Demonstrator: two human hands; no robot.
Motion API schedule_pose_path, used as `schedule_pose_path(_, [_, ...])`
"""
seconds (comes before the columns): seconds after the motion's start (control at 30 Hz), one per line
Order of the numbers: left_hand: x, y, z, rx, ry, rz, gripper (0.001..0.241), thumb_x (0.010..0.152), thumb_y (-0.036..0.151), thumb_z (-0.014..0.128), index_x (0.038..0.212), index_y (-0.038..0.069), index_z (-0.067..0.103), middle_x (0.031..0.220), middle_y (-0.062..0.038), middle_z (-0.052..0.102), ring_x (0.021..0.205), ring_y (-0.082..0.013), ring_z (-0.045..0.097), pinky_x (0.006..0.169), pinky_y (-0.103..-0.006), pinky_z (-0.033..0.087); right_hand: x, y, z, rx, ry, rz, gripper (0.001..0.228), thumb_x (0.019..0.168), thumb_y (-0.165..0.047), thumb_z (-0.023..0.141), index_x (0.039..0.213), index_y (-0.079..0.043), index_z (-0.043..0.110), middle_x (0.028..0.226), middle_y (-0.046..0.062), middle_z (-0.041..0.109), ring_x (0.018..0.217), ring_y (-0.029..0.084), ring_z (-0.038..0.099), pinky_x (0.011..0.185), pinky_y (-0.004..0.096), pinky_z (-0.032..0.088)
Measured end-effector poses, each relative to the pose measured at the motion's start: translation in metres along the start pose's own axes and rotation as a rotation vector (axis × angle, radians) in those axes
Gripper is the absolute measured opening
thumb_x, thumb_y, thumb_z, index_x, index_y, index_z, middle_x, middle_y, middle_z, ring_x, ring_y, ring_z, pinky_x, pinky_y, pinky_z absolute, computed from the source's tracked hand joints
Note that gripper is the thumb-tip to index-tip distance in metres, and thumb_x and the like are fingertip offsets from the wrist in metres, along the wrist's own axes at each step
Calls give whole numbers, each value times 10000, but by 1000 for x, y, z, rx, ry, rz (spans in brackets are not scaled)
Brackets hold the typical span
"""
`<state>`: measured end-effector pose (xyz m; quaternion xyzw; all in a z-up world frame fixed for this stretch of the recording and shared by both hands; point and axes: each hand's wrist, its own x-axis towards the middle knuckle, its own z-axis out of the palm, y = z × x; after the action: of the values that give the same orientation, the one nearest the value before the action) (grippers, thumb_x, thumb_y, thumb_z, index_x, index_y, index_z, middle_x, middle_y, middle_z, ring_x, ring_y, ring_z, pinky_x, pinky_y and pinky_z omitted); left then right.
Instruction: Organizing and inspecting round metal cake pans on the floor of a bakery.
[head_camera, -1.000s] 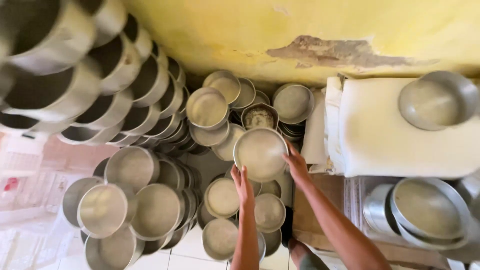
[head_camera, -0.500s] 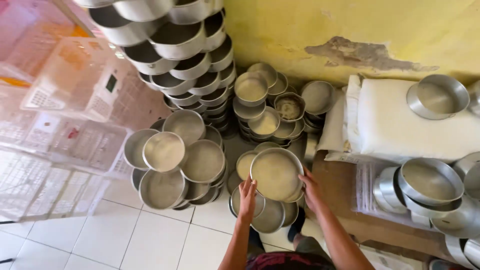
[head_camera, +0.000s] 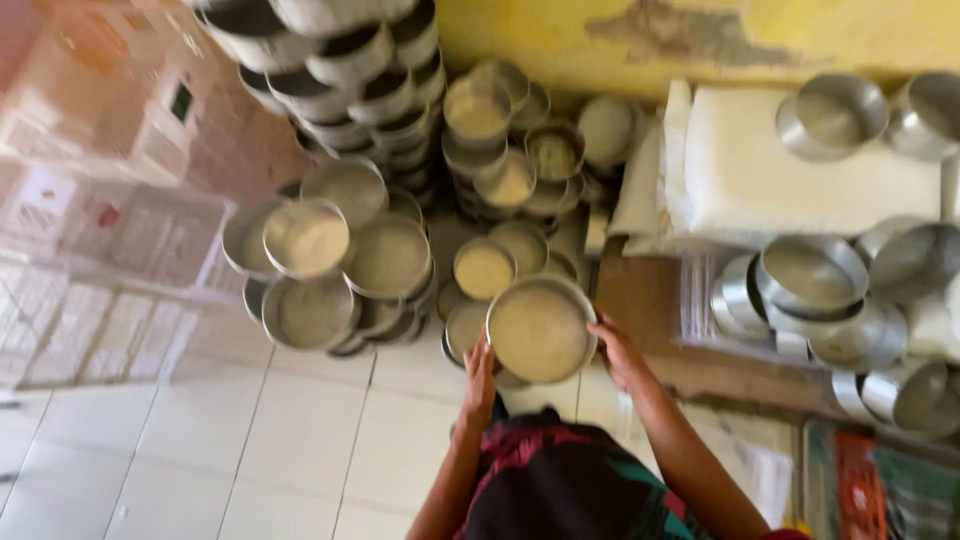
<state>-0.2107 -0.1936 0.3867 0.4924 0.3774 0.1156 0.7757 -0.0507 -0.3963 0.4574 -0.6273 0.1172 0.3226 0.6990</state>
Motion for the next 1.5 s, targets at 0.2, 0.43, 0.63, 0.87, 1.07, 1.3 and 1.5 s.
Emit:
schedule_pose_path(0.2, [-22, -12, 7, 168, -1, 41, 488, 1062, 412, 540, 1519, 244, 533, 1332, -155, 453, 1161, -239, 510, 944, -469, 576, -34, -2, -14, 28, -11, -21, 670, 898, -246, 690, 1525, -122, 487, 1585, 156, 438, 1390, 376, 433, 1105, 583, 369])
schedule_pose_path(0.43, [-71, 10, 22, 473, -84, 224, 483, 1082, 329, 473, 1519, 127, 514, 1370, -201, 576, 1263, -328, 562, 1108, -455, 425, -50, 42, -54, 66, 47, 7, 611, 909, -132, 676, 1500, -123, 524, 1547, 157, 488, 1349, 391, 485, 1043, 596, 421])
schedule_pose_path(0.63, [-67, -55, 13, 599, -110, 115, 455, 1036, 336, 548, 1462, 182, 590, 1314, -133, 637, 1238, -311, 607, 1072, -441, 466, -68, 72, -83, 33, 167, 51, 544, 941, -74, 647, 1476, -100, 547, 1505, 180, 528, 1332, 388, 512, 1042, 604, 440])
schedule_pose_path(0.87, [-50, -34, 37, 800, -230, -177, 486, 1003, 434, 467, 1461, 312, 569, 1335, -129, 673, 1170, -416, 640, 1030, -531, 485, -63, 113, -108, 65, 281, 70, 547, 942, -44, 609, 1483, -41, 530, 1498, 220, 522, 1277, 390, 551, 1048, 576, 464])
schedule_pose_path(1.07, [57, -96, 34, 826, -261, 181, 335, 1021, 278, 544, 1312, 178, 678, 1142, -132, 698, 981, -393, 709, 843, -491, 570, 13, 126, -86, 26, 384, -13, 519, 949, -131, 626, 1464, -119, 563, 1415, 99, 597, 1100, 211, 588, 865, 366, 478])
schedule_pose_path(1.3, [227, -150, 64, 570, -310, 276, 516, 1017, 313, 639, 1429, 13, 561, 1332, -271, 634, 1087, -458, 678, 865, -521, 574, 191, 204, -104, -8, 559, -147, 473, 912, -173, 737, 1370, -119, 630, 1242, 9, 663, 944, 116, 620, 709, 253, 521])
schedule_pose_path(1.5, [305, -100, 112, 662, -412, 232, 661, 1121, 483, 235, 1467, -3, 520, 1462, -292, 530, 1384, -428, 492, 1207, -510, 312, 311, 230, -109, 158, 501, -106, 530, 1013, -151, 690, 1507, -167, 500, 1456, 111, 579, 1247, 303, 633, 988, 495, 569])
